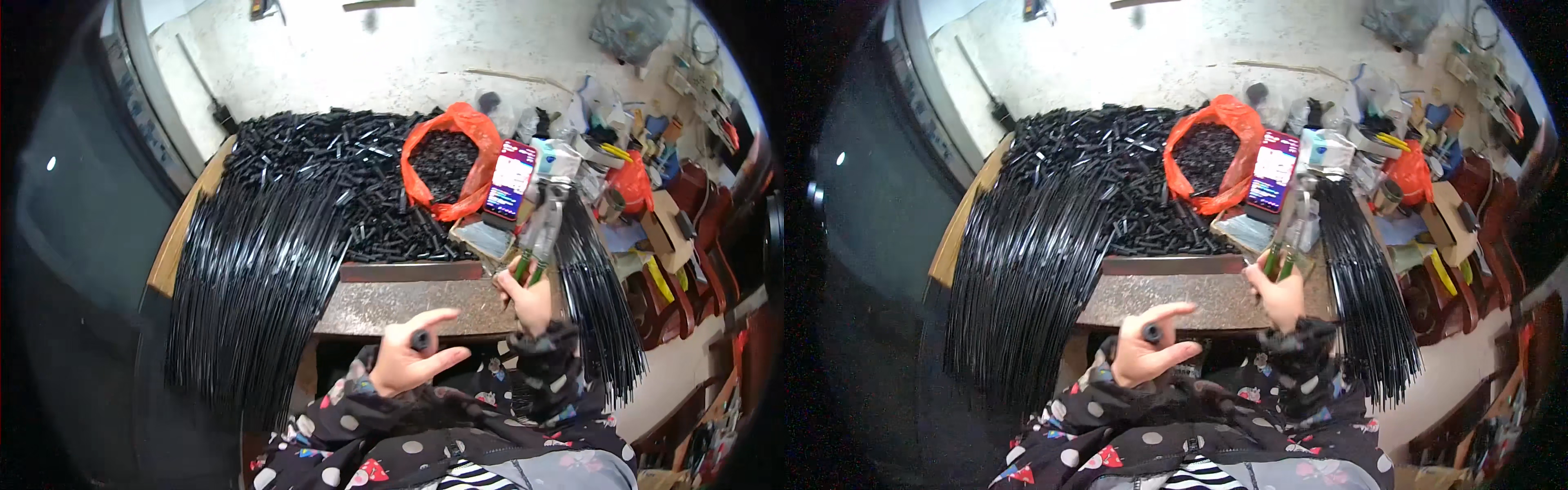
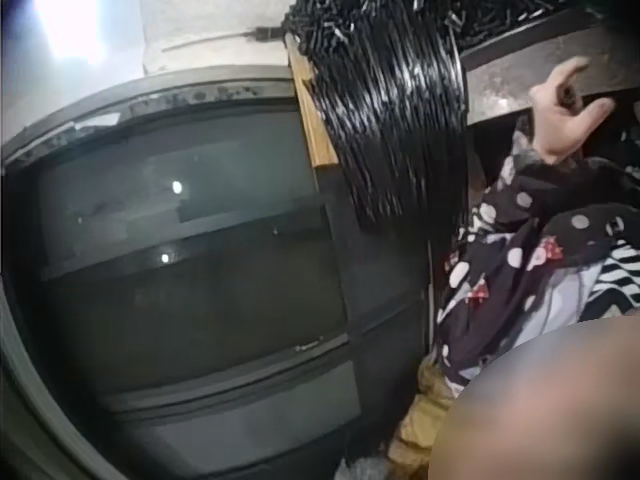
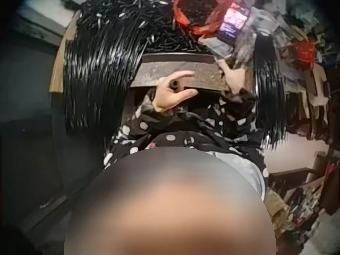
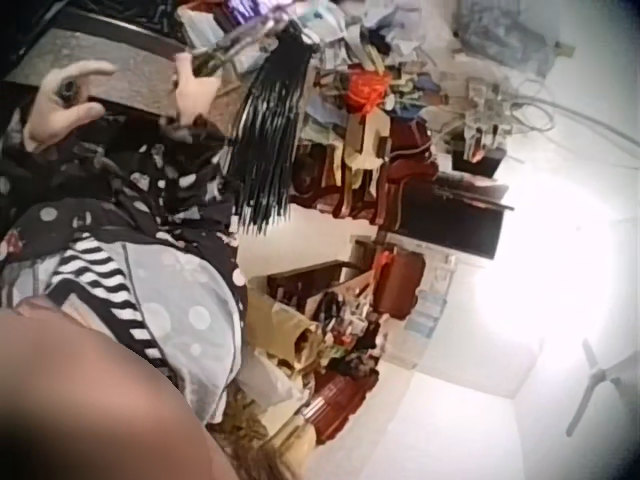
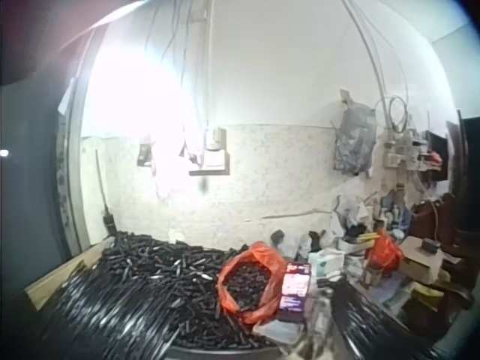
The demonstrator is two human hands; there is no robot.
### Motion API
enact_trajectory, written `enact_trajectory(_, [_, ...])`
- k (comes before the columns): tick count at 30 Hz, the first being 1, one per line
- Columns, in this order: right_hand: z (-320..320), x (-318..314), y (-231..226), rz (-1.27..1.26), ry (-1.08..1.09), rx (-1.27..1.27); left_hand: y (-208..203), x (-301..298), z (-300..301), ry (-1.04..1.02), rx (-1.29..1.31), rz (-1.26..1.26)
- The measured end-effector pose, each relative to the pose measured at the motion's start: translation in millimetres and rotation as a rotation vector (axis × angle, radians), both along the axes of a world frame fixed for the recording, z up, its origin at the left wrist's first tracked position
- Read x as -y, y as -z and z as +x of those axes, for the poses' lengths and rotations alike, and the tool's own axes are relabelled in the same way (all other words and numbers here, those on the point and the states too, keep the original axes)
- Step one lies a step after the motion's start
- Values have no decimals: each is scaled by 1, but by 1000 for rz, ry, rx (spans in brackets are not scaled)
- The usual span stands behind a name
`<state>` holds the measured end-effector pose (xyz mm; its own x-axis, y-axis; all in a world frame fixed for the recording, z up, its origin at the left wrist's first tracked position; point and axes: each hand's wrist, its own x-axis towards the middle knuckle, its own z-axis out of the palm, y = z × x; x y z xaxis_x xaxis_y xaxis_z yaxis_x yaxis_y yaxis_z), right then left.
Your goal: The recorder is assembling small metallic components onto long black flexible cables at a production workbench.
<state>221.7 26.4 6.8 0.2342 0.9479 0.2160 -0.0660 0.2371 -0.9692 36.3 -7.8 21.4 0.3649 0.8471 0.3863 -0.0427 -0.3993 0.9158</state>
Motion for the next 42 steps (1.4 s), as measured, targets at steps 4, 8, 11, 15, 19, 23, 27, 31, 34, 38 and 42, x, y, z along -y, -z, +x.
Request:
enact_trajectory(4, [-36, 43, -24, 20, -417, -267, -11, 6, 19, -83, -12, 40])
enact_trajectory(8, [-55, 59, -30, 82, -429, -254, -17, 13, 16, -80, 59, 44])
enact_trajectory(11, [-57, 62, -36, 69, -354, -205, -19, 13, 15, -101, 67, 78])
enact_trajectory(15, [-70, 63, -40, -72, -26, -205, -21, 20, 11, -216, -114, 105])
enact_trajectory(19, [-89, 55, -29, 114, 23, -228, -6, 25, -2, -239, -71, 167])
enact_trajectory(23, [-78, 62, -38, 144, 16, -242, 30, 4, -5, -211, -34, 164])
enact_trajectory(27, [-69, 58, -28, -65, -237, -602, 40, 2, 1, -175, 50, 226])
enact_trajectory(31, [-76, 53, -24, -156, -213, -575, 25, 12, -2, -190, 6, 256])
enact_trajectory(34, [-76, 58, -28, -67, -109, -260, -3, 21, -5, -202, -63, 230])
enact_trajectory(38, [-72, 71, -32, -92, -306, -259, -7, 10, -3, -218, -89, 191])
enact_trajectory(42, [-68, 77, -37, -92, -334, -304, -17, 21, 9, -158, 91, -52])
